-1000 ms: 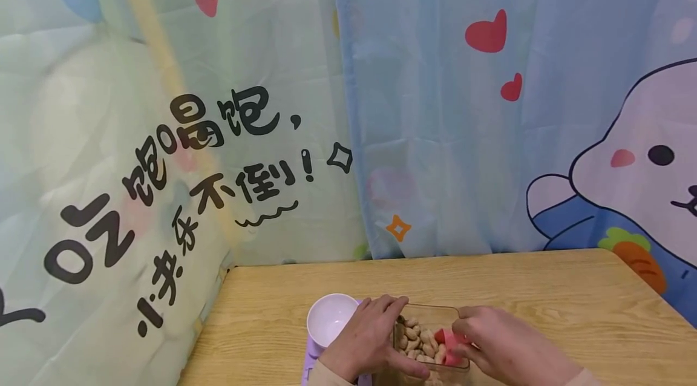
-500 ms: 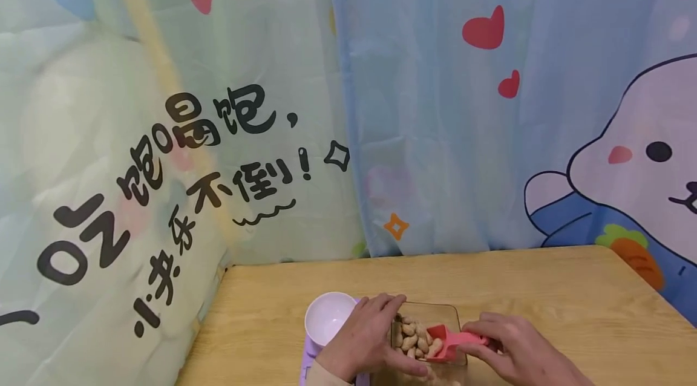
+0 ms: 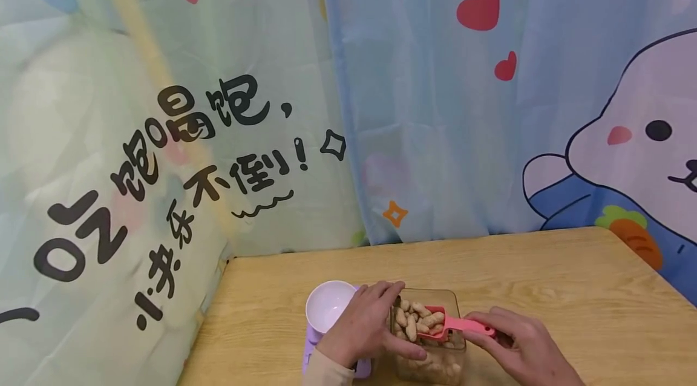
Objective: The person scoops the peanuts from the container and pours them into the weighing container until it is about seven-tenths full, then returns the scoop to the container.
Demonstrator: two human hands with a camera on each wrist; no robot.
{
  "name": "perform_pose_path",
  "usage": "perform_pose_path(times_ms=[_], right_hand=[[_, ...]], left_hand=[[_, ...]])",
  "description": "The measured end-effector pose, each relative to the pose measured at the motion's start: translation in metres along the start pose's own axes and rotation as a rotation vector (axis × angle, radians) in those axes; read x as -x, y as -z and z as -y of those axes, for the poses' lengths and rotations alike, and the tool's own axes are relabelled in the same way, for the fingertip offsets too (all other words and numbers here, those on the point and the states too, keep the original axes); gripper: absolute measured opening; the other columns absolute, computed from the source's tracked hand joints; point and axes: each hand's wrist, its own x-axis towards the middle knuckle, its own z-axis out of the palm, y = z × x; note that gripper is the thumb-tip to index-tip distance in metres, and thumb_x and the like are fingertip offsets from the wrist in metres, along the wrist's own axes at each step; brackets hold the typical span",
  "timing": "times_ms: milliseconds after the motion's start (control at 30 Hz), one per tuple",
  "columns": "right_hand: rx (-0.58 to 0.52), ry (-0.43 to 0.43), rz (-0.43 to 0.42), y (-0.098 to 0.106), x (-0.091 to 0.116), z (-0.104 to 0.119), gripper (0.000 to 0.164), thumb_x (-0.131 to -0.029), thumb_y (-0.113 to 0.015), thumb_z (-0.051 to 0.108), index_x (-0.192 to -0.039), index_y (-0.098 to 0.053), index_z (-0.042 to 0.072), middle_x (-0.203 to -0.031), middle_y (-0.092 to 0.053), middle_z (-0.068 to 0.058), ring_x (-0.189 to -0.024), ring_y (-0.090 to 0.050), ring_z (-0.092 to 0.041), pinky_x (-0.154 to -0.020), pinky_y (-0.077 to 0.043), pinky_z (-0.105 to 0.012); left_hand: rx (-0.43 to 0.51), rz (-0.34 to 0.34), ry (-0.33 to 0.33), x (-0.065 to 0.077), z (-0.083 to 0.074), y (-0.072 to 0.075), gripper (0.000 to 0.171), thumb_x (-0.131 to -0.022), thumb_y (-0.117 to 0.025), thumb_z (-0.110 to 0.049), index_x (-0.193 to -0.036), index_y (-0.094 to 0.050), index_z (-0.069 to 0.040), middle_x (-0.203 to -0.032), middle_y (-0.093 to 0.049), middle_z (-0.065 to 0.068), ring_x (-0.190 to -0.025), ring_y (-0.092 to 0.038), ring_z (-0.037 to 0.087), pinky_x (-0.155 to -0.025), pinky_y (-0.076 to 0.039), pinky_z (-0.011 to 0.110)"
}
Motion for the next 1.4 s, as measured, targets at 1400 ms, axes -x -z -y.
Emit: perform_pose_path(times_ms=[1400], right_hand=[[0.070,-0.219,-0.110,-0.006,0.018,0.004,0.019,-0.081,-0.087,0.020,-0.098,-0.080,0.016,-0.065,-0.044,0.014,-0.054,-0.041,-0.002,-0.047,-0.029,-0.024]], left_hand=[[0.152,-0.202,0.362,0.064,0.074,0.027,0.116,-0.076,-0.064,-0.080,-0.156,-0.034,-0.002,-0.154,-0.044,0.014,-0.144,-0.038,0.035,-0.118,-0.025,0.058]])
